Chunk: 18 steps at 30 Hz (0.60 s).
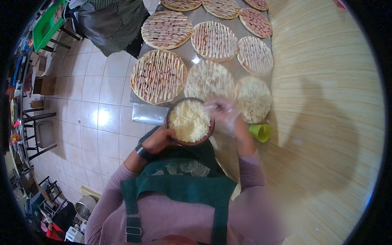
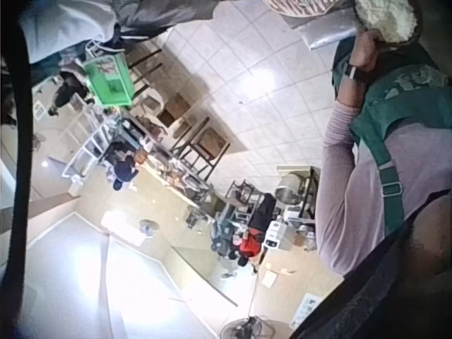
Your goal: The recorder is assembling pizzas by adding shredded cheese to a large batch of prepared crusts at a food preparation table.
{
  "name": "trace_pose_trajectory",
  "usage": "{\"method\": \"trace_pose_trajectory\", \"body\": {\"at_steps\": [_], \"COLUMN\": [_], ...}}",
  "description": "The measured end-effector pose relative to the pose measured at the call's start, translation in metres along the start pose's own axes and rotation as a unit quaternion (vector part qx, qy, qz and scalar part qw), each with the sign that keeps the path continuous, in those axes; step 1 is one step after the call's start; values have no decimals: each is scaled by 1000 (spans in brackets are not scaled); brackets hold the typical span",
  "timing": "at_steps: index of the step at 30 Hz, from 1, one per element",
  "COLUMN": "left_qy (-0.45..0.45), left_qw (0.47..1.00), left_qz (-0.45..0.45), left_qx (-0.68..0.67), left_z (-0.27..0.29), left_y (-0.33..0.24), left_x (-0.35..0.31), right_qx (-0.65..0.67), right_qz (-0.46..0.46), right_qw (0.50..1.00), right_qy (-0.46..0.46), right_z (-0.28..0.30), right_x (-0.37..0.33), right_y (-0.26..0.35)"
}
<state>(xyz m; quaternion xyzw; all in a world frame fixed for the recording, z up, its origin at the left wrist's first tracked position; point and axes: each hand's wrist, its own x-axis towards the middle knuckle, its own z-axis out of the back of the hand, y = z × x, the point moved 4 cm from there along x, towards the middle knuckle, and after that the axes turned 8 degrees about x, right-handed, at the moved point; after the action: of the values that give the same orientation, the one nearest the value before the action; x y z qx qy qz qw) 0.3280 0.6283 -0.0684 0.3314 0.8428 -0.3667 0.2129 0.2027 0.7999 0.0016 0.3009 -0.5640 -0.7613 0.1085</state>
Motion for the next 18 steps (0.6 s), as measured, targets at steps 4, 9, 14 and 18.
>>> {"method": "trace_pose_trajectory", "body": {"at_steps": [4, 9, 14, 18], "left_qy": [28, 7, -17, -30], "left_qw": [999, 999, 998, 997], "left_qz": [-38, -40, -49, -48], "left_qx": [-19, -16, -44, -44], "left_z": [15, 19, 34, 36], "left_y": [2, -9, -4, -4], "left_x": [2, -13, -21, -28], "right_qx": [-70, -122, -128, -149], "right_qz": [-65, -52, -77, -47], "right_qw": [983, 976, 968, 972], "right_qy": [-157, -173, -203, -176], "right_z": [65, 128, 108, 101], "right_x": [22, 58, 77, 84], "right_y": [-21, -104, -70, -70]}}
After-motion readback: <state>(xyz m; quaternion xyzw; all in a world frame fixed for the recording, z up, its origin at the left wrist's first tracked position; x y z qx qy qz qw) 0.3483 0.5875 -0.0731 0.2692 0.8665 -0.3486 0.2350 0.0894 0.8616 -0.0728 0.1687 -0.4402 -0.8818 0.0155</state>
